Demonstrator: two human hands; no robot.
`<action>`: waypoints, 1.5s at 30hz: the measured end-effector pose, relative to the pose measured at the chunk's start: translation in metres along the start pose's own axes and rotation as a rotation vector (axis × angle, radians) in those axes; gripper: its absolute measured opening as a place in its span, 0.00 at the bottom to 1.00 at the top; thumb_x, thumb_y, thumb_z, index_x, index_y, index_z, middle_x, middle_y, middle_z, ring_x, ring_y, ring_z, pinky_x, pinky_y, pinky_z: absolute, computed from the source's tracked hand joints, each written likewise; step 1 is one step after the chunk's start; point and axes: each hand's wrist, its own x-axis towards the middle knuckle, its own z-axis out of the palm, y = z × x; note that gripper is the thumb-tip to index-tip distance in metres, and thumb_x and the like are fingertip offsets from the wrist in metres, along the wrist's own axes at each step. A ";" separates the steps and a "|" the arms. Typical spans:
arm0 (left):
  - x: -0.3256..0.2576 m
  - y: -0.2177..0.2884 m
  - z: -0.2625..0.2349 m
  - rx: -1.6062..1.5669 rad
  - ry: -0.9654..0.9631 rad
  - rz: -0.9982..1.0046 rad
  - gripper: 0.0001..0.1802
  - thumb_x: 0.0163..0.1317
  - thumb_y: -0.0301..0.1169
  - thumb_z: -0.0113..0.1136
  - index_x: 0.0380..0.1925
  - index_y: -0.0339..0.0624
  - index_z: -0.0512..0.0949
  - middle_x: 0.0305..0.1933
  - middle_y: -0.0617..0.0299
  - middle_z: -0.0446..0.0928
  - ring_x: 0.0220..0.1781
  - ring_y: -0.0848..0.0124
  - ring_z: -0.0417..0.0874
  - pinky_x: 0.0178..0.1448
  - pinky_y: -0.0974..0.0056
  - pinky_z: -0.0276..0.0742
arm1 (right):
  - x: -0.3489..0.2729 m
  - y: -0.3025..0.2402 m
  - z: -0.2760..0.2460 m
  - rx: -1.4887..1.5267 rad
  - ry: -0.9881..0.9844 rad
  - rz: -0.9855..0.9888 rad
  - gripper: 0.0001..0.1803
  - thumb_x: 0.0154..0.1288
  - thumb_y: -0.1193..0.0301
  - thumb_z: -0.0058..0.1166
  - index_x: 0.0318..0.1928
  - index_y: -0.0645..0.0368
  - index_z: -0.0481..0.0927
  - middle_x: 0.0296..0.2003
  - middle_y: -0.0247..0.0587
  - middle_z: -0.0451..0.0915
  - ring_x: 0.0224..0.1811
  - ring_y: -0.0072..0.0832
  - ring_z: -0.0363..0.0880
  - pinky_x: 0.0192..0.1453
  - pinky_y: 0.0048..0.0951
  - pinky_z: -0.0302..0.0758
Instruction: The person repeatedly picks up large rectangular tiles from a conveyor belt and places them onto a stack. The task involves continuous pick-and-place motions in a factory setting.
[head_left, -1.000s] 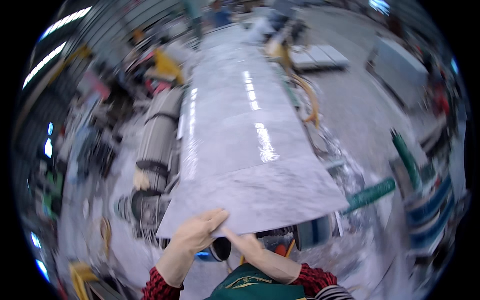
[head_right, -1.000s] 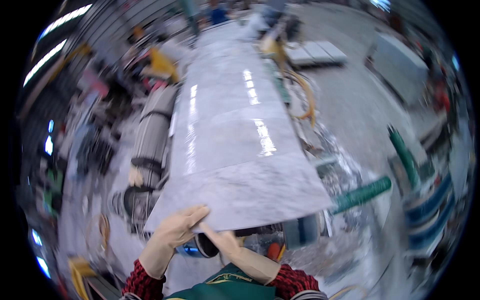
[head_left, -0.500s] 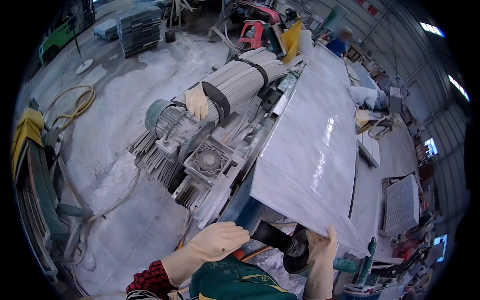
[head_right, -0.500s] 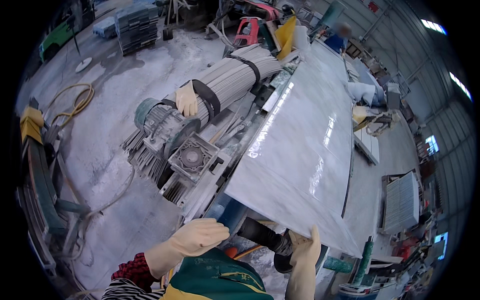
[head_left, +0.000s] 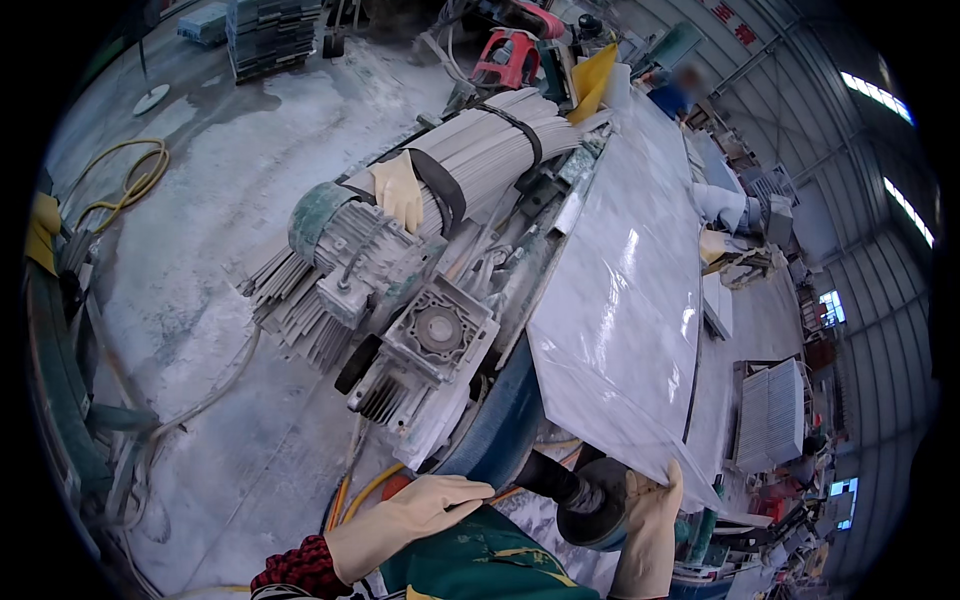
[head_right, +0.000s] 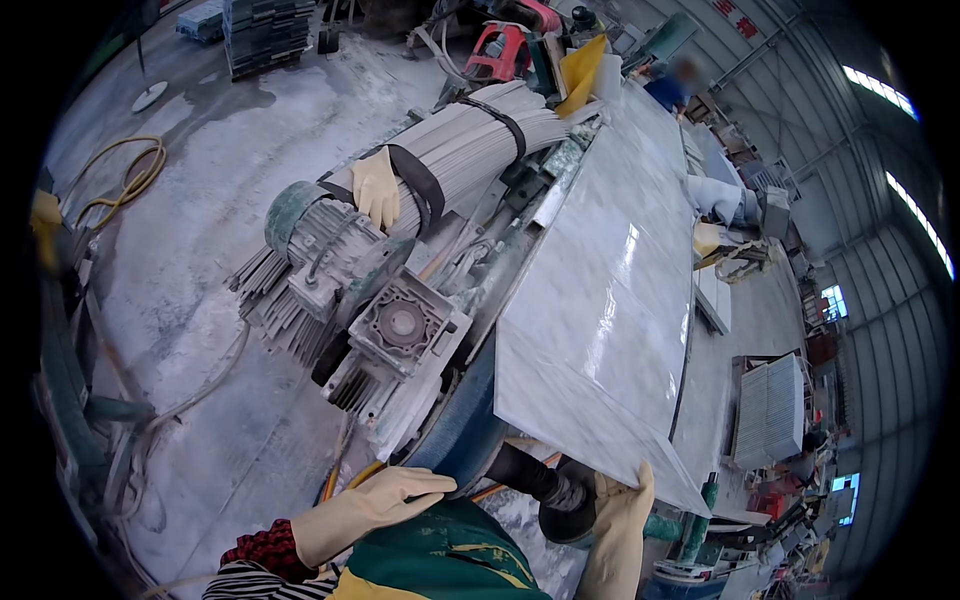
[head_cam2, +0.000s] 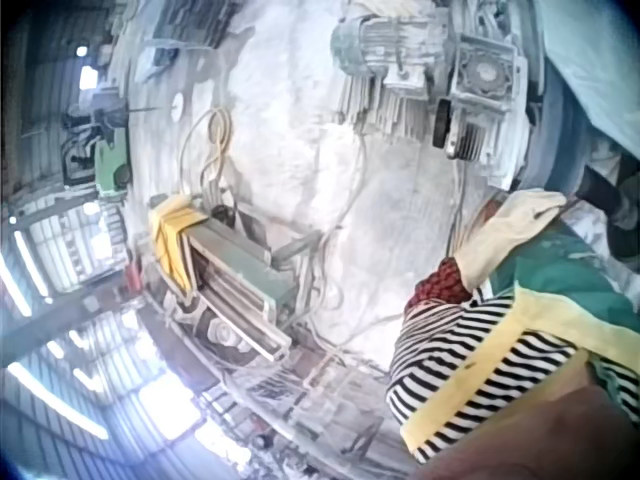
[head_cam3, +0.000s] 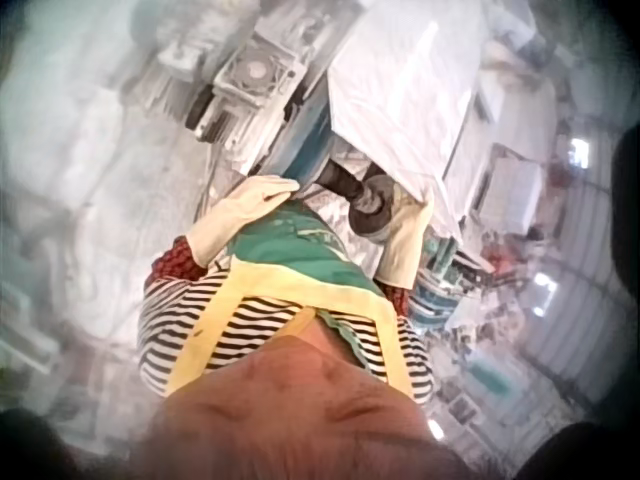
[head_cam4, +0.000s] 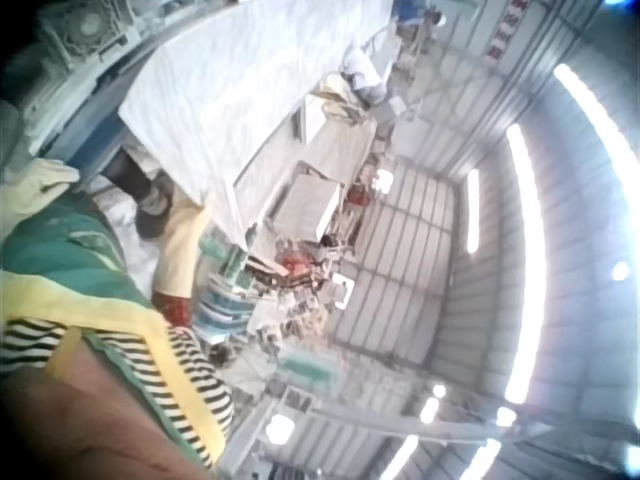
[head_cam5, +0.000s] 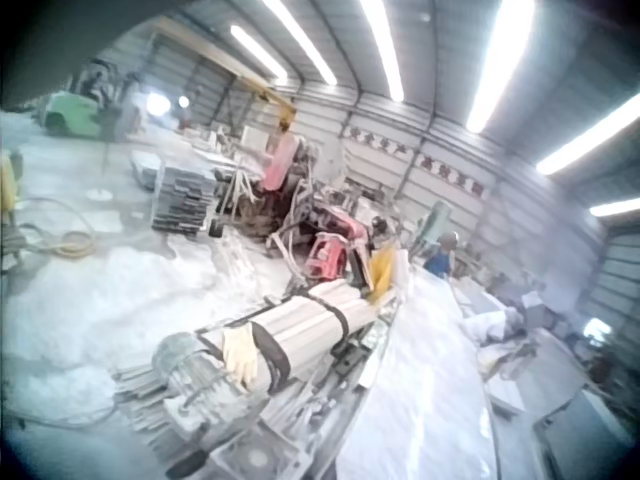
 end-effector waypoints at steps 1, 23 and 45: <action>0.000 -0.002 0.002 -0.024 0.000 -0.023 0.15 0.75 0.29 0.59 0.58 0.39 0.83 0.54 0.49 0.86 0.52 0.48 0.87 0.57 0.56 0.82 | 0.000 0.000 0.000 0.009 -0.003 0.000 0.22 0.74 0.53 0.56 0.60 0.49 0.80 0.57 0.35 0.86 0.53 0.33 0.89 0.51 0.39 0.85; 0.007 0.021 -0.022 0.037 0.480 -0.259 0.15 0.73 0.22 0.61 0.56 0.33 0.85 0.58 0.51 0.87 0.58 0.66 0.87 0.63 0.62 0.80 | -0.028 0.165 -0.092 0.388 0.017 0.348 0.24 0.76 0.66 0.61 0.66 0.62 0.73 0.62 0.46 0.81 0.62 0.42 0.82 0.67 0.48 0.82; 0.271 0.008 0.111 0.849 -0.623 -0.283 0.31 0.69 0.58 0.60 0.45 0.37 0.87 0.40 0.41 0.86 0.47 0.43 0.86 0.53 0.49 0.80 | -0.087 0.180 -0.142 0.220 -0.119 0.472 0.22 0.79 0.68 0.55 0.67 0.66 0.75 0.62 0.42 0.80 0.62 0.31 0.81 0.67 0.39 0.78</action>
